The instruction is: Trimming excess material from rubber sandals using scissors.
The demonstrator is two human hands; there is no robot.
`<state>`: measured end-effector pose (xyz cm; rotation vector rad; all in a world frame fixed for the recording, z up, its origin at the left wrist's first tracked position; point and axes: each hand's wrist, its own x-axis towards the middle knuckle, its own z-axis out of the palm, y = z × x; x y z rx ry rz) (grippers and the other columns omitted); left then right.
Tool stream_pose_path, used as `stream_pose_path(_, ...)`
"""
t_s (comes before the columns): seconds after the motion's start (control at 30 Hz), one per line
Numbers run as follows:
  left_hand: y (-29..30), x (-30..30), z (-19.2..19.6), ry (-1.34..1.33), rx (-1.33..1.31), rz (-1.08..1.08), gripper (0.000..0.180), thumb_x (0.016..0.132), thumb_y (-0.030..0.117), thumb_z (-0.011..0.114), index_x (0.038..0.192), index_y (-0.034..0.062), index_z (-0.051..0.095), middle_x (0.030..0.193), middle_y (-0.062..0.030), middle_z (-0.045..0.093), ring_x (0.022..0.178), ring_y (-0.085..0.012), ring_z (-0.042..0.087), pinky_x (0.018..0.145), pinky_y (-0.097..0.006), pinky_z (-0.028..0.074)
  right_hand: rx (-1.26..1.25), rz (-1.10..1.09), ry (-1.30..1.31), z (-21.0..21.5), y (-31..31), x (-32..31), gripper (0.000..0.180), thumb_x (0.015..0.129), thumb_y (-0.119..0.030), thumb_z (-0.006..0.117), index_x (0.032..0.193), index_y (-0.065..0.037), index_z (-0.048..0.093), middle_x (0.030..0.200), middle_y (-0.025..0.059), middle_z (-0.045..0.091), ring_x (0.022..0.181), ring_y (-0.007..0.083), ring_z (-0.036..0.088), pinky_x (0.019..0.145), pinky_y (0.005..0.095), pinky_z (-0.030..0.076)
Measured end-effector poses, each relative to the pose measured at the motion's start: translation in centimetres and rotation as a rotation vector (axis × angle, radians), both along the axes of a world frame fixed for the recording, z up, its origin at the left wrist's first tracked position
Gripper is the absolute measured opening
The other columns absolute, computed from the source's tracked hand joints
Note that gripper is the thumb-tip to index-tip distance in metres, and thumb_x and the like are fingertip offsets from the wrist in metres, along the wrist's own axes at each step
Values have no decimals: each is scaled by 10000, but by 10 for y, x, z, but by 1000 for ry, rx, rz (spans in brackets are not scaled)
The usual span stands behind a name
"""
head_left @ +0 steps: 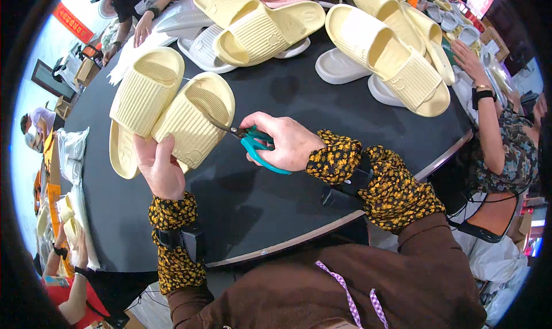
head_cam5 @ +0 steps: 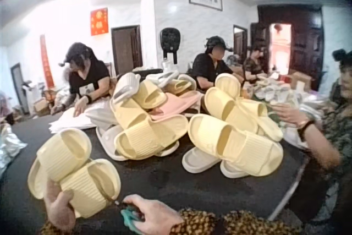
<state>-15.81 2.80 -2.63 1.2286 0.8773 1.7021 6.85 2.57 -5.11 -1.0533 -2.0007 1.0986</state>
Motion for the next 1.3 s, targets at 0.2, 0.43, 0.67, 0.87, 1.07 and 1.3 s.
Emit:
stream_pose_path(0.2,-1,3,0,13,5,4,582,771,-78,434,1331,-7,293,1298,-156,424,1190,-235,431,997,-340,325,-32,7,36,1,-2,0,363,797,-85,575,1128,-13,443,856,105,656,797,169,653,718,291,507)
stream_pose_path(0.43,-1,5,-3,4,7,-28,582,769,-79,429,1328,-20,280,1285,-175,431,1179,-243,441,987,-339,336,-1,12,84,-2,0,-1,348,808,-85,578,1119,-4,443,846,104,655,757,164,649,698,290,509)
stream_pose_path(0.67,0,5,-4,1,1,-34,582,775,-74,439,1330,-25,270,1267,-189,448,1163,-247,457,976,-338,350,35,-32,133,-6,2,-2,375,762,-189,644,1060,-14,498,855,223,617,835,360,615,713,397,495)
stream_pose_path(0.87,0,3,-5,16,44,-73,575,783,-76,442,1329,-27,270,1264,-191,452,1159,-247,461,974,-340,351,-11,-30,204,-11,3,-4,383,757,-185,653,1065,-18,499,854,222,618,833,356,617,706,394,492)
stream_pose_path(1.07,0,6,-6,24,18,-97,582,778,-89,446,1329,-27,268,1264,-196,452,1155,-248,467,976,-342,351,-20,-94,176,-5,1,-2,413,745,-229,655,1080,-39,505,852,214,620,814,356,616,692,402,485)
stream_pose_path(1.3,-2,8,-5,43,-17,-82,587,769,-95,467,1323,-25,285,1260,-181,459,1158,-244,464,979,-339,348,-15,-77,71,-2,1,-2,339,802,-79,588,1110,-15,464,831,91,658,740,149,650,681,278,503)
